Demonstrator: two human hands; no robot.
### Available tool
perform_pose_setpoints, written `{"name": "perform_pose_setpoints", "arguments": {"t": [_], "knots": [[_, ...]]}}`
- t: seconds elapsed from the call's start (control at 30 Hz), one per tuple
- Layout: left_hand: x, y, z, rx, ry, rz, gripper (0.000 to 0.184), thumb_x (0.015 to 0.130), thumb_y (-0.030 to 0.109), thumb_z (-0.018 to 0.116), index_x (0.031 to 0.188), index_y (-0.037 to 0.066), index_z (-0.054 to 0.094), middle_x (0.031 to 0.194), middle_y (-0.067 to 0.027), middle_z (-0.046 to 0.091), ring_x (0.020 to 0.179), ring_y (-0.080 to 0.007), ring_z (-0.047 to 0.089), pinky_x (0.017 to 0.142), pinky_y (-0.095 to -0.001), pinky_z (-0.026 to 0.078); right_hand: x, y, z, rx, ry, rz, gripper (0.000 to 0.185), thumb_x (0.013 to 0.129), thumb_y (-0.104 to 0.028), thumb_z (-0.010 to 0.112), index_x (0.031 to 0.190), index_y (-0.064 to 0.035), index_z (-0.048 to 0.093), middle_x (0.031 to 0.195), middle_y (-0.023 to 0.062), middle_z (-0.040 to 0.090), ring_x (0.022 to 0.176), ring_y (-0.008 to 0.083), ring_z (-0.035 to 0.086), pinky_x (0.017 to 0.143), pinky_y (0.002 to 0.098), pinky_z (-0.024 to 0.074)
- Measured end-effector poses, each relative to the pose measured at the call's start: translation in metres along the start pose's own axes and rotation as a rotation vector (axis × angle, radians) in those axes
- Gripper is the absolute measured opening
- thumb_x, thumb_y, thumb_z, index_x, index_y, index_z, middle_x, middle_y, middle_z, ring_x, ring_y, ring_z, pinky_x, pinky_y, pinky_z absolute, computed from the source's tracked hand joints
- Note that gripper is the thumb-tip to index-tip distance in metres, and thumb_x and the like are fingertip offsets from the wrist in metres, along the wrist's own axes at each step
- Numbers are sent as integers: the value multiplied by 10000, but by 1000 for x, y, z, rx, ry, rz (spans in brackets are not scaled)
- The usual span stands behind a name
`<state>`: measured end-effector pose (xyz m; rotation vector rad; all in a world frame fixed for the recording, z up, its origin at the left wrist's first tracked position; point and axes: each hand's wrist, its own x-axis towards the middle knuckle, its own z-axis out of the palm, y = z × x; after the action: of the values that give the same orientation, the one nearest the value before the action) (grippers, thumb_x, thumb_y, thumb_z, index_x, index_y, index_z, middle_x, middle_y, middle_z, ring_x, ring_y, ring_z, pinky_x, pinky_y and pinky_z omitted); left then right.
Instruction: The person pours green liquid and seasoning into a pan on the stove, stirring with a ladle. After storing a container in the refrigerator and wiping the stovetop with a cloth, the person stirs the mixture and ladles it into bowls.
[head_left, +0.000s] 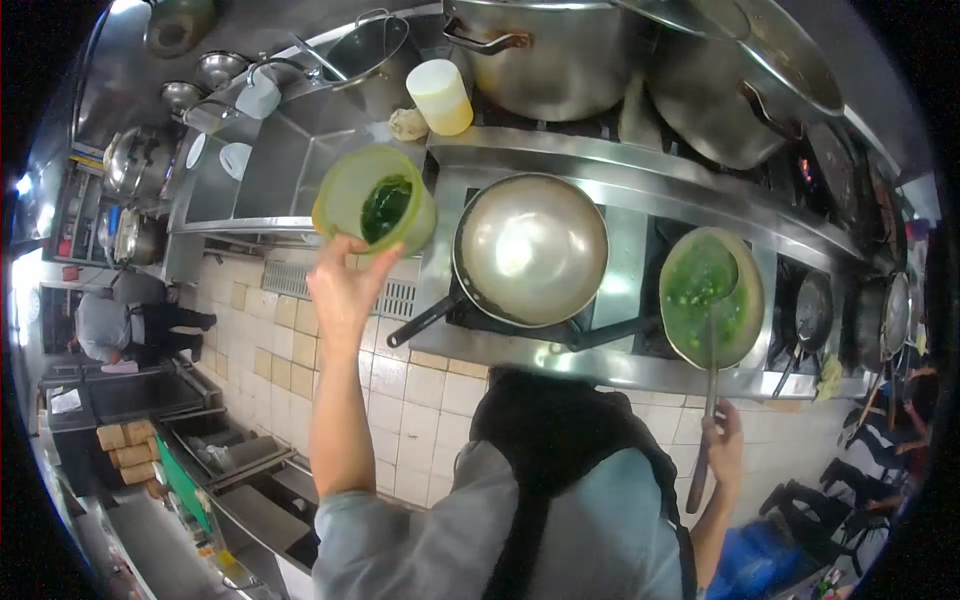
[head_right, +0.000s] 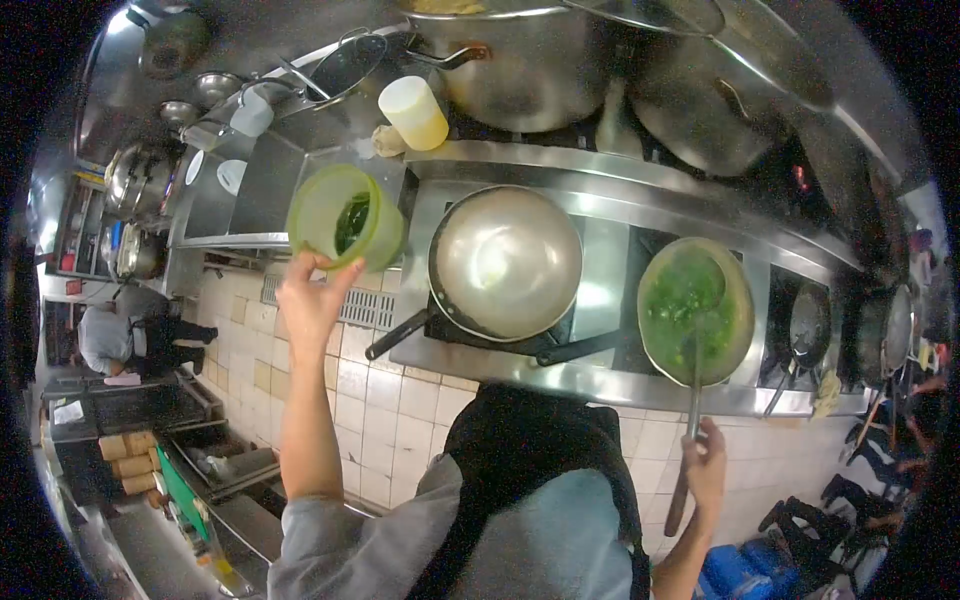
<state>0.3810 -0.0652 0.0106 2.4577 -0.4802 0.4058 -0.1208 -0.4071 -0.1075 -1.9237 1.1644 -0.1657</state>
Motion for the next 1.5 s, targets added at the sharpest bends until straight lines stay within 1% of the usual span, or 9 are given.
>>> {"name": "perform_pose_setpoints", "arguments": {"t": [0.07,0.33,0.5,0.57,0.77,0.97,1.17,1.27,1.5], "knots": [[34,-44,14,84,18,-23,412,714,347,916,869,30,704,828,-173,719,793,-321,708,730,-397,551,4,-23,1,19,53,103,459,991,-153,614,1407,14,518,1325,181,583,1173,258,604,909,354,538],[144,-135,120,58,-124,-106,535,758,470,864,955,-17,758,914,-202,760,815,-321,728,790,-410,567,8,-160,40,-186,359,-128,210,958,-46,621,1153,24,654,1116,183,689,1044,290,677,895,390,551],[155,-156,149,-177,-259,-180,489,802,452,824,1016,17,762,959,-210,756,870,-337,728,802,-425,554,11,-179,100,-279,137,-283,173,927,-21,639,1088,27,681,1089,220,678,1016,347,673,870,395,547],[156,-149,151,140,-139,-197,504,778,455,841,991,6,760,1009,-201,754,945,-365,724,857,-438,548,15,-185,123,-143,118,-238,147,929,37,611,1063,44,673,1067,201,683,975,336,682,821,381,558],[141,-200,148,-201,168,92,738,859,373,774,1429,-1,491,1463,-365,443,1314,-524,468,1087,-523,417,20,-175,139,-175,37,-248,143,944,30,601,1076,34,656,1059,178,681,919,295,680,793,346,551],[114,-337,179,408,-207,20,410,932,207,644,1294,15,631,1414,-325,508,1311,-478,491,1106,-494,415,21,-193,153,-137,26,-209,137,949,30,593,1071,35,653,1033,174,670,888,291,671,788,345,543],[122,-361,151,103,-39,-190,253,900,102,653,1139,35,703,1318,-266,592,1205,-440,589,997,-460,515,20,-198,166,-157,-10,-241,124,938,31,607,1052,35,656,1043,191,671,896,323,677,793,360,545],[149,-256,98,-78,159,-135,205,873,88,681,1070,42,717,1295,-260,609,1185,-434,600,974,-457,518,19,-203,175,-123,-8,-180,122,928,28,621,1043,39,661,1035,201,674,899,349,679,803,371,547],[233,-182,134,98,-49,326,225,865,147,656,1063,72,732,1328,-243,611,1198,-382,611,1002,-387,510,31,-235,210,-162,-72,-378,127,912,24,646,1036,33,675,1009,204,685,915,381,686,817,401,555]]}}
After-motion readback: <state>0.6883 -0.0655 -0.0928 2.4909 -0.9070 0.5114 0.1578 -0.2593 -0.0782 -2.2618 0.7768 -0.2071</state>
